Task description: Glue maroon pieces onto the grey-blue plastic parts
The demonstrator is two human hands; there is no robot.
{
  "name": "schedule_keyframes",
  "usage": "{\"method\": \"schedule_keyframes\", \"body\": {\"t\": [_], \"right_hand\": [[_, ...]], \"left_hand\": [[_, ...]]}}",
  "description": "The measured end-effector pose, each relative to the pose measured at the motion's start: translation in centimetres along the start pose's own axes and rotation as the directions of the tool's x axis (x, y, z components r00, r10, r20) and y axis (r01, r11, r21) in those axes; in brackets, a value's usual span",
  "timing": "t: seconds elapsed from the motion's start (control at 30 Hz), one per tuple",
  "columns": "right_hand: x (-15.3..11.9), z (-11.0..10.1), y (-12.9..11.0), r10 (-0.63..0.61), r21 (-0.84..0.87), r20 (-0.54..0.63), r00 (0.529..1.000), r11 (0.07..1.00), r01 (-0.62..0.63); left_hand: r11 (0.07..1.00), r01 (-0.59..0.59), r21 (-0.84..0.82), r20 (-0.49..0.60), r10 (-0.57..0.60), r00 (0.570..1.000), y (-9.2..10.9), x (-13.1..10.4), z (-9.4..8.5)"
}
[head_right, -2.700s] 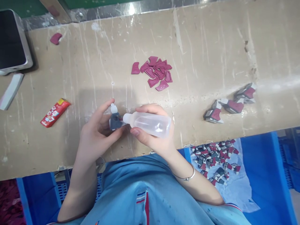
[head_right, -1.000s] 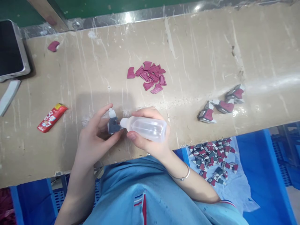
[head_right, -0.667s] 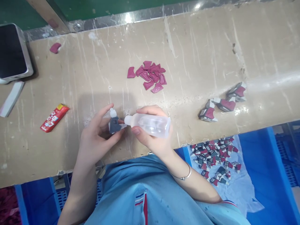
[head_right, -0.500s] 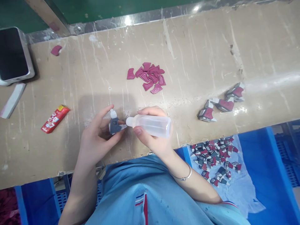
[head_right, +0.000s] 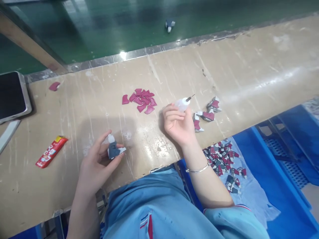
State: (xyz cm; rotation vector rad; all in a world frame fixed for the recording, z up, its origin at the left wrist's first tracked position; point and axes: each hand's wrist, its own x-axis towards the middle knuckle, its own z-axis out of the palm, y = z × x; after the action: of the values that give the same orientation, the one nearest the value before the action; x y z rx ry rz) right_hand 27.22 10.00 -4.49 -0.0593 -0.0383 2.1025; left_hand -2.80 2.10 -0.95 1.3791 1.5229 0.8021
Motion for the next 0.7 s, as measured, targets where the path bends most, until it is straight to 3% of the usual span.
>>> {"method": "schedule_keyframes", "body": {"t": [0.07, 0.13, 0.2, 0.27, 0.33, 0.37, 0.4, 0.43, 0.57, 0.7], "right_hand": [[-0.2, -0.2, -0.7, 0.025, -0.012, 0.078, 0.997, 1.000, -0.024], [-0.5, 0.2, 0.2, -0.086, -0.372, 0.030, 0.996, 0.924, 0.091], [-0.7, 0.9, 1.8, -0.261, -0.809, -0.013, 0.965, 0.569, 0.143], [-0.3, 1.6, 3.1, -0.377, -0.991, 0.039, 0.925, 0.106, 0.085], [0.6, 2.1, 3.4, -0.407, -0.943, 0.191, 0.893, -0.330, 0.051], [1.3, 2.3, 3.2, -0.366, -0.854, 0.260, 0.894, -0.519, 0.036], [2.0, 2.4, 2.9, -0.300, -0.731, 0.309, 0.902, -0.681, 0.024], [2.6, 2.4, 2.4, -0.229, -0.619, 0.330, 0.916, -0.785, 0.026], [4.2, 2.9, 0.8, -0.092, -0.487, 0.370, 0.924, -0.867, 0.108], [3.3, 3.1, 1.9, -0.123, -0.518, 0.452, 0.883, -0.842, 0.148]], "left_hand": [[1.000, 0.007, -0.012, -0.003, -0.007, 1.000, -0.1, -0.1, 0.0], [1.000, 0.011, -0.018, -0.006, -0.011, 1.000, -0.2, 0.0, -0.1], [1.000, 0.010, -0.020, 0.004, -0.010, 1.000, -0.3, 0.1, -0.1], [1.000, 0.011, -0.024, 0.026, -0.010, 1.000, -0.2, 0.2, -0.1], [0.999, 0.015, -0.046, 0.037, -0.013, 0.999, -0.2, 0.2, 0.0], [0.998, 0.019, -0.066, 0.035, -0.016, 0.999, -0.2, 0.1, 0.0], [0.996, 0.022, -0.088, 0.029, -0.019, 0.999, -0.3, 0.1, 0.1], [0.994, 0.023, -0.110, 0.023, -0.021, 1.000, -0.5, 0.0, 0.1], [0.994, 0.026, -0.110, 0.011, -0.025, 1.000, -1.5, 0.2, 0.5], [0.993, 0.033, -0.115, 0.023, -0.031, 0.999, -1.7, 0.8, 0.5]]}}
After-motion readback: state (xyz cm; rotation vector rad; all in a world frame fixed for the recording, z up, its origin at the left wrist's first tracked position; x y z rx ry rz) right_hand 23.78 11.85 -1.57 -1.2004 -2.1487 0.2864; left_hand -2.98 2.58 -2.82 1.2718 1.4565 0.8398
